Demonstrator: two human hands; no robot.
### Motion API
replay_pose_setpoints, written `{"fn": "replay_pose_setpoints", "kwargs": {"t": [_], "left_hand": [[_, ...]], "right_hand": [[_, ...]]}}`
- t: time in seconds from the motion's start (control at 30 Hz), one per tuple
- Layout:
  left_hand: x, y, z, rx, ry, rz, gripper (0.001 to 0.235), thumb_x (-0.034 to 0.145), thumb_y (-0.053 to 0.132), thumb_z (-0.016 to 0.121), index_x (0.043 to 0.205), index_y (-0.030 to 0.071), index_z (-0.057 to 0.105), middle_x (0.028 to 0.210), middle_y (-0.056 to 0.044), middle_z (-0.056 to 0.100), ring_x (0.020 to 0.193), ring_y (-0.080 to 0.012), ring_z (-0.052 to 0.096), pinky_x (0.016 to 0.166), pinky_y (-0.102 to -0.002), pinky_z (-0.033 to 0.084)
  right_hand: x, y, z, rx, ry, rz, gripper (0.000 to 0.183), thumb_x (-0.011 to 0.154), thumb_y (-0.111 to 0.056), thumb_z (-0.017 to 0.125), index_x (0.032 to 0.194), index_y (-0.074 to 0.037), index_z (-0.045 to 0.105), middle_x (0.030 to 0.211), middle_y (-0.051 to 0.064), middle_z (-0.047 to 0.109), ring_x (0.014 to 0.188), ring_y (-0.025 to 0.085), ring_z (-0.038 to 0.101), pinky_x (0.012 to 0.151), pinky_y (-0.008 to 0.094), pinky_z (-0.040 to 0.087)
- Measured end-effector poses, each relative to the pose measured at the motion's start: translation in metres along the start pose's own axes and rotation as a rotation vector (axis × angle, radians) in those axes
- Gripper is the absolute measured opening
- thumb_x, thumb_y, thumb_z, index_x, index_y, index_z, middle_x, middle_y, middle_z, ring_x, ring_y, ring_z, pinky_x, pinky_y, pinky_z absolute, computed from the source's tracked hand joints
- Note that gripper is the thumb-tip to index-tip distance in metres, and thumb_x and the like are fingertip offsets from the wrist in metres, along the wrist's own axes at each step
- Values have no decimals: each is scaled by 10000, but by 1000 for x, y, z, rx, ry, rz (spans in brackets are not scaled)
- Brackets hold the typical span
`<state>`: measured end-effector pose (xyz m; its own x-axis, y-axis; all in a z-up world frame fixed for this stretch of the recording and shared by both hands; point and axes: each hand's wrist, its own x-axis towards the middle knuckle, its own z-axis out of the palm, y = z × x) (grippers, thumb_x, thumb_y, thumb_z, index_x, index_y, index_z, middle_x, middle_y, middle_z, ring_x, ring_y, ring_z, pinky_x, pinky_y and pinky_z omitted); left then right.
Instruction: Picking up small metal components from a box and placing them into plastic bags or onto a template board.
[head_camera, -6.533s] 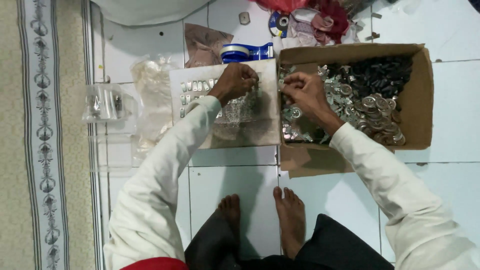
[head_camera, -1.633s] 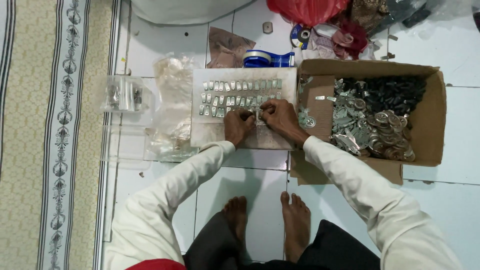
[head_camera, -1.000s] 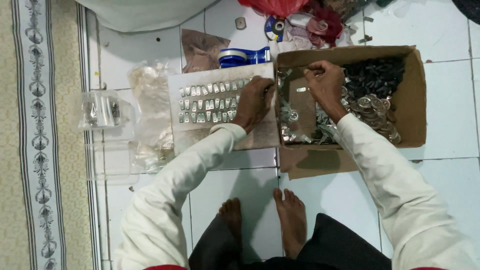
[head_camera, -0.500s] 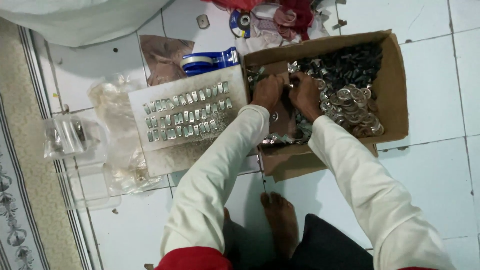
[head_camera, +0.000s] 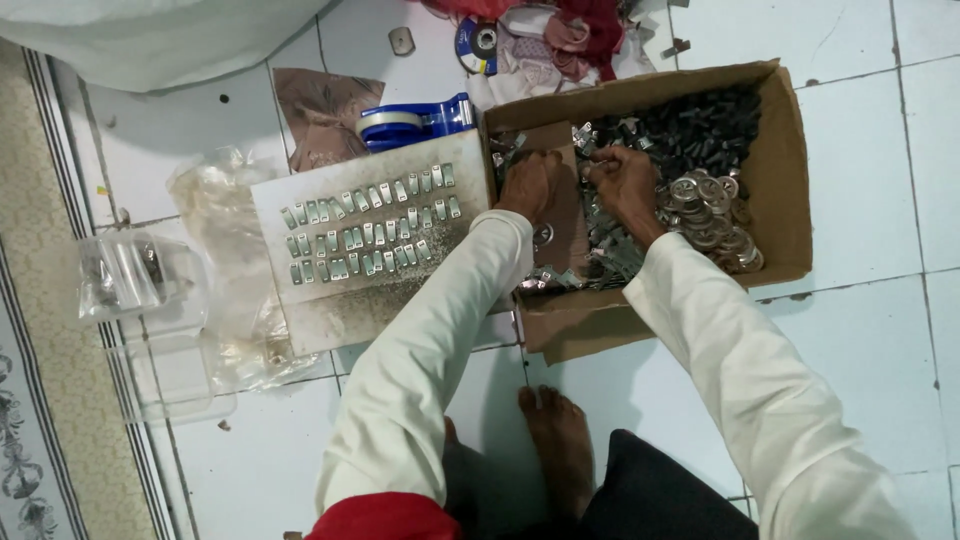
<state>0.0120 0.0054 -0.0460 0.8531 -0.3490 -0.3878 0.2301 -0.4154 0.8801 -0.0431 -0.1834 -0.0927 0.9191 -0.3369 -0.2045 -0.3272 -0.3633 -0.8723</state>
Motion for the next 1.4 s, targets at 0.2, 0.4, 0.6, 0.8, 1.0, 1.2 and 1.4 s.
{"fn": "replay_pose_setpoints", "kwargs": {"t": [0.2,0.4,0.6,0.8,1.0,1.2,1.4], "left_hand": [[20,-55,21,657,77,478,326,1014,238,348,896,50,587,832,-227,674,803,-402,719,692,-469,561],[43,-77,31,804,-122,343,265,1007,270,440,1219,113,464,1145,-199,653,1140,-406,660,1020,-537,473],[11,-28,19,-123,33,0,614,1069,458,264,1323,4,589,1346,-258,628,1273,-430,590,1137,-517,412],[32,-79,37,-82,43,69,661,1089,425,229,1230,-47,670,1205,-270,693,1116,-405,654,1054,-479,471],[2,-24,10,378,26,317,484,985,176,189,780,30,603,822,-306,688,854,-480,695,762,-564,507],[17,-47,18,217,5,227,462,993,267,168,754,116,534,813,-199,682,810,-373,651,881,-455,503],[39,-101,48,480,393,502,404,1070,238,462,856,-2,707,826,-116,742,821,-232,709,881,-352,530]], "right_hand": [[0,2,0,-26,-32,-30,140,910,-93,765,1043,-120,799,821,100,727,746,164,703,623,336,547],[4,6,13,-4,-48,-45,98,909,-101,789,1006,-85,792,822,144,722,765,182,693,628,337,532],[7,3,11,27,-9,-51,142,889,-141,802,1024,-103,789,799,93,718,704,126,670,574,265,514],[2,10,6,65,66,-48,162,946,-86,737,1086,-5,741,821,145,713,700,188,688,553,337,522],[14,34,11,-20,88,-16,171,876,-183,809,1035,-122,791,767,35,698,668,98,659,569,250,509],[-2,4,3,18,38,-3,167,901,-144,783,1058,-89,781,772,66,710,696,111,665,588,261,508],[0,10,2,56,18,1,146,932,-124,741,1067,-85,780,806,111,730,730,167,688,615,312,531]]}}
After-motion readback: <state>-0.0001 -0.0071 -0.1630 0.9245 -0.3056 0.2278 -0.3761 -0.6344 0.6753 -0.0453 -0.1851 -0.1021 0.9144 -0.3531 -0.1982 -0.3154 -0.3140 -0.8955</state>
